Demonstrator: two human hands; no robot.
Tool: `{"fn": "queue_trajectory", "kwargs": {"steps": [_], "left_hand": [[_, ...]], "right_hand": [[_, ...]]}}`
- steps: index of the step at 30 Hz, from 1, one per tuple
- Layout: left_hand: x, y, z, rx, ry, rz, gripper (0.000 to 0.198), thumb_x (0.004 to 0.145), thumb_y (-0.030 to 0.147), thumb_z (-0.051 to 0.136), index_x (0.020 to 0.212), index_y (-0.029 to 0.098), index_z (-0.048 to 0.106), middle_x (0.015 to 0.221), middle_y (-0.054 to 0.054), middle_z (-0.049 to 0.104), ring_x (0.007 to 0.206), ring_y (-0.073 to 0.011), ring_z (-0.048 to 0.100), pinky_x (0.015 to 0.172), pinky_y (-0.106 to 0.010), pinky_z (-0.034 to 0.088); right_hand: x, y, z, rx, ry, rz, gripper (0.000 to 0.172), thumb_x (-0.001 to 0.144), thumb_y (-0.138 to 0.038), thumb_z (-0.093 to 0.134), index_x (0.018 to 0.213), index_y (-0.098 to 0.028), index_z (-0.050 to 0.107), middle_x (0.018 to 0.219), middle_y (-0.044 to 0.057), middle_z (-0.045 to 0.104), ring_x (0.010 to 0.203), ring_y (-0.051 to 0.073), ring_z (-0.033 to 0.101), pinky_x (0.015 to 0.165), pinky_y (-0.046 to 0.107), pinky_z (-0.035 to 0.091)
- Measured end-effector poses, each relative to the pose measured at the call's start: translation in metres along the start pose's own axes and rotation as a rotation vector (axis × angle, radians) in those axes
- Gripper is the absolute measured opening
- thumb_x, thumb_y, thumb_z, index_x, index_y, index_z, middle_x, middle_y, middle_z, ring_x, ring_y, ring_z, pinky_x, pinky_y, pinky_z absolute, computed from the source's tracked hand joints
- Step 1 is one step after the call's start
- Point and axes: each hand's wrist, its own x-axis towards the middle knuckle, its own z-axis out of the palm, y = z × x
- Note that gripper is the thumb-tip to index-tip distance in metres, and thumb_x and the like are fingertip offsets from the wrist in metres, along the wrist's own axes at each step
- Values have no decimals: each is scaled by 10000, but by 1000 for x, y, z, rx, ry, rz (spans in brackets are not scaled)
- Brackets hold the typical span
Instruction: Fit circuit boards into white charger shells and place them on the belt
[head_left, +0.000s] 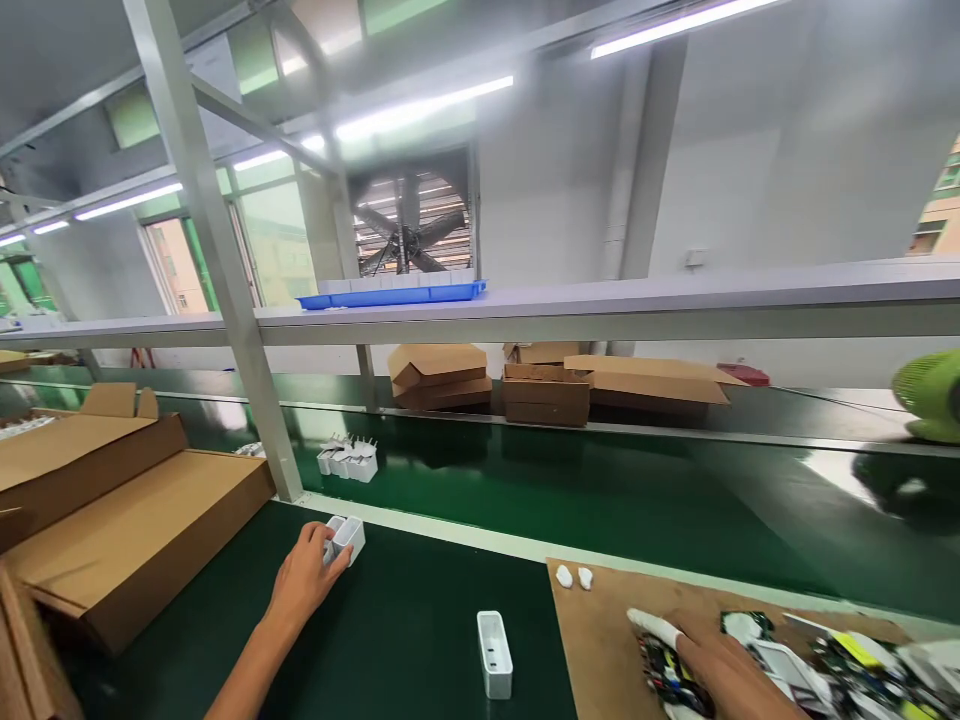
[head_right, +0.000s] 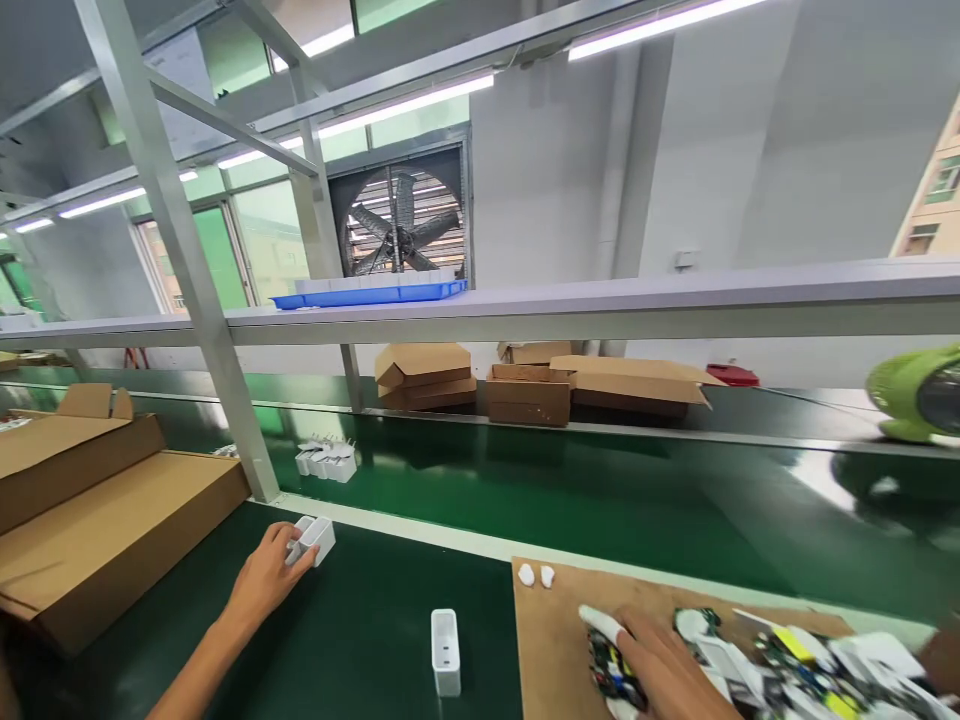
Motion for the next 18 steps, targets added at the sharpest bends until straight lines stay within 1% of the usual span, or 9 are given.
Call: {"fn": "queue_trajectory", "kwargs": {"steps": [2, 4, 6, 8, 10, 12, 15, 16, 18], "left_hand": [[-5, 2, -2, 2, 19, 17, 398, 996, 460, 464, 1171, 157, 653, 1346, -189, 624, 1087, -326, 713, 868, -426, 593], [-7, 7, -8, -17, 89, 62, 518, 961, 529, 500, 1246, 120, 641, 1412, -241, 569, 1296, -433, 591, 1044, -574, 526], [-8, 17, -16, -101, 198, 165, 606, 958, 627, 510, 1281, 131, 640, 1439, -239, 546, 1377, -463, 516, 1104, -630, 483], [-12, 35, -26, -230, 263, 280, 585, 970, 691, 524, 1270, 208, 661, 1437, -176, 567, 1348, -417, 566, 1044, -563, 562], [-20, 62, -35, -347, 265, 362, 510, 975, 691, 565, 1250, 277, 675, 1444, -116, 584, 1307, -372, 622, 945, -476, 633], [-35, 94, -37, -445, 254, 440, 433, 989, 643, 594, 1233, 297, 682, 1434, -91, 610, 1277, -343, 658, 945, -450, 649], [-68, 148, -28, -574, 102, 613, 329, 1028, 503, 612, 1288, 306, 660, 1431, -84, 641, 1303, -292, 665, 1103, -441, 593], [-80, 166, -22, -603, -17, 674, 355, 1029, 450, 626, 1356, 311, 626, 1469, -90, 625, 1343, -282, 643, 1150, -431, 563], [-101, 200, -11, -636, -286, 762, 595, 990, 357, 689, 1542, 299, 476, 1620, -123, 497, 1473, -300, 529, 1222, -441, 495]], "right_hand": [[-6, -17, -9, -9, -14, 36, 674, 529, -159, 581, 1177, -241, 749, 1416, 166, 652, 1375, 448, 549, 1143, 590, 479], [-13, -37, -24, 5, -60, 58, 598, 590, -157, 547, 1164, -204, 709, 1399, 181, 636, 1356, 415, 558, 1128, 554, 487], [-17, -57, -40, 69, -83, 54, 468, 667, -169, 539, 1114, -189, 677, 1313, 181, 652, 1256, 371, 611, 1112, 518, 495], [-18, -72, -51, 170, -58, 86, 423, 723, -208, 573, 1139, -187, 648, 1245, 167, 666, 1192, 356, 631, 1097, 515, 499], [-19, -82, -57, 258, -33, 137, 449, 741, -254, 629, 1186, -195, 626, 1156, 134, 692, 1102, 343, 662, 1025, 501, 541], [-20, -90, -58, 336, -27, 177, 466, 755, -289, 676, 1209, -207, 618, 1083, 97, 713, 1002, 313, 692, 935, 462, 587], [-23, -103, -56, 538, 14, 200, 494, 756, -363, 782, 1204, -220, 630, 1104, 91, 731, 998, 302, 716, 954, 462, 603], [-24, -109, -55, 625, 37, 205, 525, 737, -394, 830, 1196, -226, 637, 1127, 99, 734, 1031, 312, 717, 990, 481, 596], [-26, -122, -53, 768, 78, 214, 606, 692, -450, 902, 1197, -235, 644, 1174, 120, 734, 1106, 335, 710, 1059, 522, 568]]}}
